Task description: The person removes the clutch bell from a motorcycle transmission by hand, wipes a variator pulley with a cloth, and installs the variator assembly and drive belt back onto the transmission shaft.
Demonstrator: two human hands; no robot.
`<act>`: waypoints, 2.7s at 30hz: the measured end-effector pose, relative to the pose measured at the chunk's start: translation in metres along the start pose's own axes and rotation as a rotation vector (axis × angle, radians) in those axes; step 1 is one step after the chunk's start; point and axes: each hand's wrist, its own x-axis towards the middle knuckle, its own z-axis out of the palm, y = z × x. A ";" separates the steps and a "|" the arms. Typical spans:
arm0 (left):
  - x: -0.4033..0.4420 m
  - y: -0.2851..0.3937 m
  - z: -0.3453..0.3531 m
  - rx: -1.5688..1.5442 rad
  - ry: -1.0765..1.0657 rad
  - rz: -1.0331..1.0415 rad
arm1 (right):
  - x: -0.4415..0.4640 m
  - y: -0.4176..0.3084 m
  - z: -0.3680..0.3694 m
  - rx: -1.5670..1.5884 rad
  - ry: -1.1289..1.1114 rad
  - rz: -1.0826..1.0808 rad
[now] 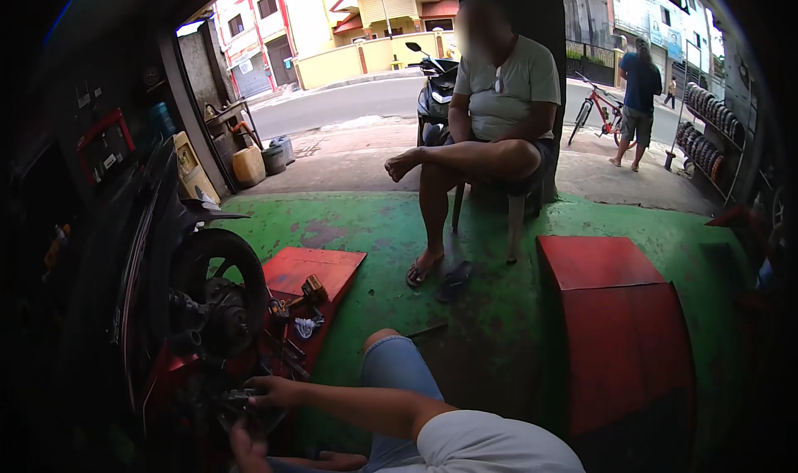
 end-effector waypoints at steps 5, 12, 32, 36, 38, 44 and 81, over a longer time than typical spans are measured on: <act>-0.027 -0.002 0.013 0.030 0.123 0.270 | 0.015 0.010 0.023 0.248 -0.019 0.087; -0.031 -0.001 -0.003 -0.317 0.149 0.310 | 0.030 0.018 0.064 0.827 0.033 0.339; -0.002 0.067 -0.050 -0.156 0.442 0.117 | 0.157 0.091 0.099 0.841 -0.343 0.375; 0.026 0.078 -0.058 -0.147 0.419 0.168 | 0.188 0.103 0.089 0.790 -0.301 0.416; 0.040 0.086 -0.061 -0.154 0.416 0.165 | 0.202 0.101 0.089 0.798 -0.304 0.409; 0.068 0.099 -0.076 -0.222 0.354 0.166 | 0.233 0.110 0.087 0.820 -0.209 0.447; 0.119 0.120 -0.071 -0.439 0.381 0.347 | 0.279 0.140 0.095 0.880 0.048 0.391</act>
